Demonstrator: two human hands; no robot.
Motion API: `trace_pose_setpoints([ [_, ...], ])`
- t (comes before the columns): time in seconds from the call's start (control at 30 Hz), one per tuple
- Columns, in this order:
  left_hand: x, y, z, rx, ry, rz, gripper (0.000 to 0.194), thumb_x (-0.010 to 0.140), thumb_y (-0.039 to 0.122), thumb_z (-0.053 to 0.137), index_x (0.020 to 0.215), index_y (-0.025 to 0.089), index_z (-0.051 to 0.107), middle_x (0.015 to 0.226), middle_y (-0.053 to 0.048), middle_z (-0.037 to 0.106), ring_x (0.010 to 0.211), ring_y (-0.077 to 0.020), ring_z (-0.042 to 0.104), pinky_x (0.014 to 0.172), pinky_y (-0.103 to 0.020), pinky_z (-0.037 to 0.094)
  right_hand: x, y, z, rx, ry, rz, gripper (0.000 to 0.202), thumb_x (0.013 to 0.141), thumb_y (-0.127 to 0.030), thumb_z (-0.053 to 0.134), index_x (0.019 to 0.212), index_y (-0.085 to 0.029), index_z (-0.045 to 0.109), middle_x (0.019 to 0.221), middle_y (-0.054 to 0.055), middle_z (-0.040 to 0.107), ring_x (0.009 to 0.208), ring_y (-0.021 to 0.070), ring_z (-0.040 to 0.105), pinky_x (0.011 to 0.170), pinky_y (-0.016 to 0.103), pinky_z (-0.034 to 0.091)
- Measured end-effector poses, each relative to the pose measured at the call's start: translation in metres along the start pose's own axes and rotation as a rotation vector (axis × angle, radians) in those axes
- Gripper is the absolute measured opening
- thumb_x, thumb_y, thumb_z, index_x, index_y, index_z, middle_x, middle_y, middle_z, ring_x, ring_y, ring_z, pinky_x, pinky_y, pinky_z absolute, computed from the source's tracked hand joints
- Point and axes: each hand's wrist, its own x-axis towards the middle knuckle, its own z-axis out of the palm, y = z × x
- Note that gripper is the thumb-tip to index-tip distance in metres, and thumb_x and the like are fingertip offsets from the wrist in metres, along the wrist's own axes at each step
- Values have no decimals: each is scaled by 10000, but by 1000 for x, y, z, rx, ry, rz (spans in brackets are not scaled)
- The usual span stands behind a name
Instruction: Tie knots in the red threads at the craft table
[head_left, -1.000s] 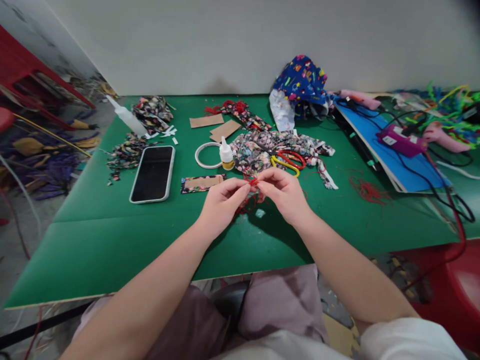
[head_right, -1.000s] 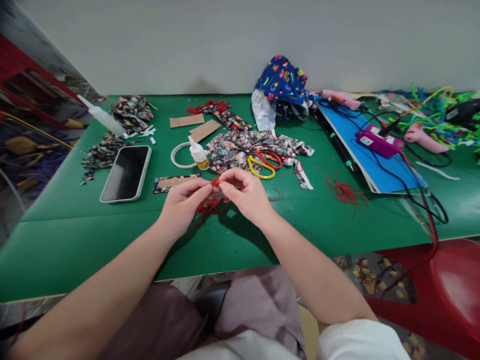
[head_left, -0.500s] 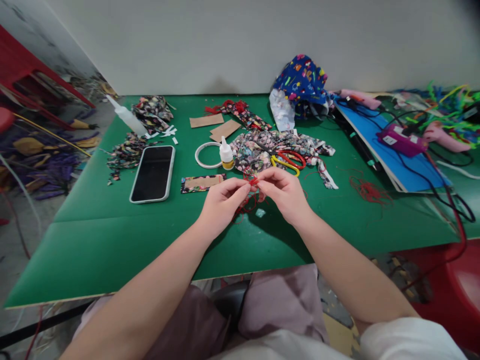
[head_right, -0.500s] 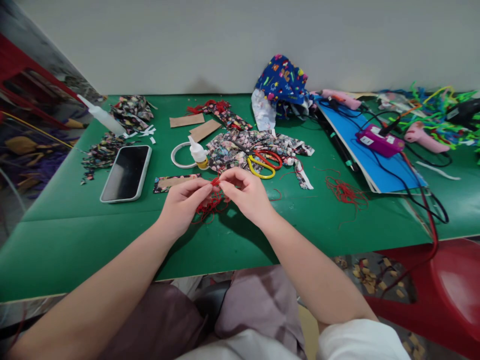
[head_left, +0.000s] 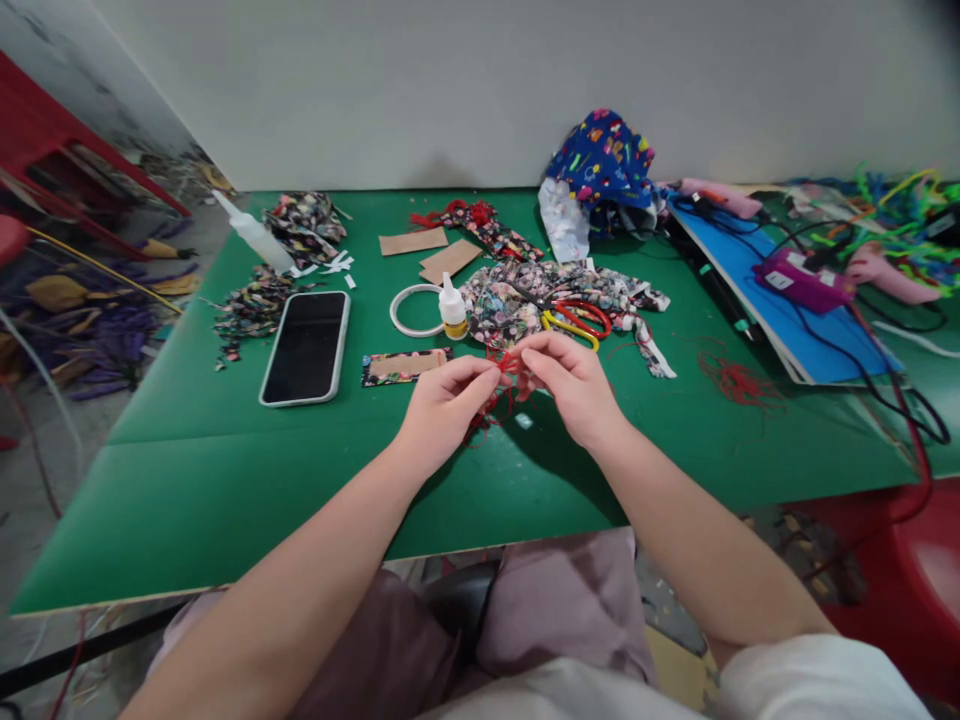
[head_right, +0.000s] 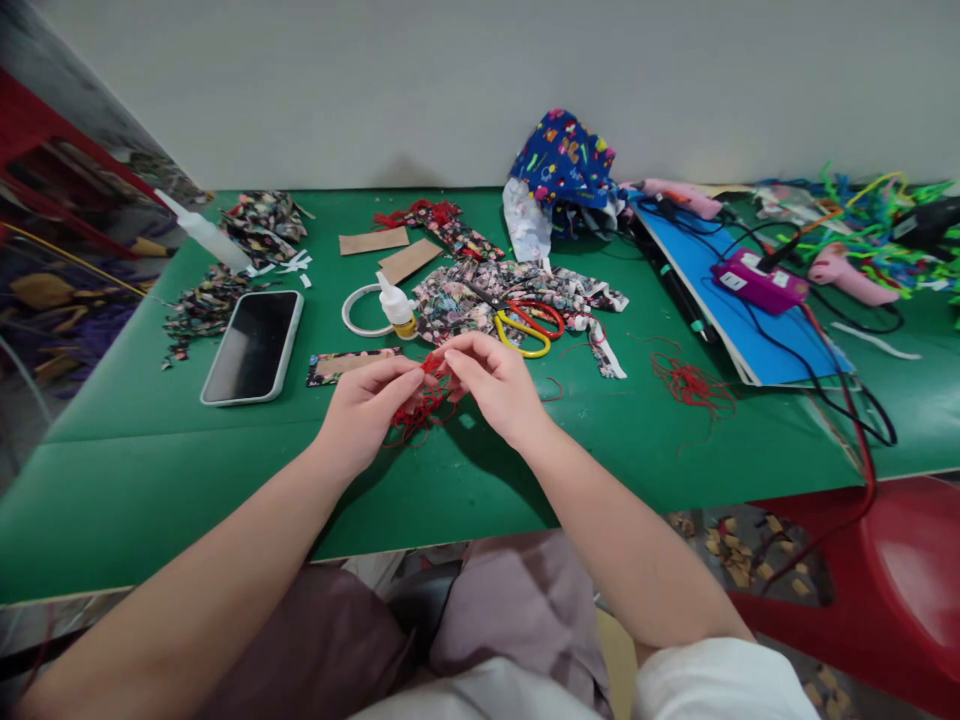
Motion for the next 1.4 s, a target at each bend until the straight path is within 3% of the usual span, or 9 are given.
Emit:
trace_pose_setpoints([
  [0.4, 0, -2, -1, -33, 9, 2, 205, 766, 333, 580, 741, 159, 686, 665, 0, 648, 583, -100, 532, 573, -210, 423, 0, 1, 0, -31, 0, -6, 165, 752, -337, 633, 824, -189, 636, 706, -6, 647, 608, 94, 582, 547, 216, 499],
  [1.4, 0, 1, -1, 18, 14, 24, 190, 764, 315, 575, 722, 155, 668, 652, 10, 624, 619, -109, 532, 591, -217, 419, -1, -2, 3, -76, 0, -3, 120, 747, -302, 605, 755, -182, 610, 662, -25, 600, 553, 77, 530, 521, 210, 479],
])
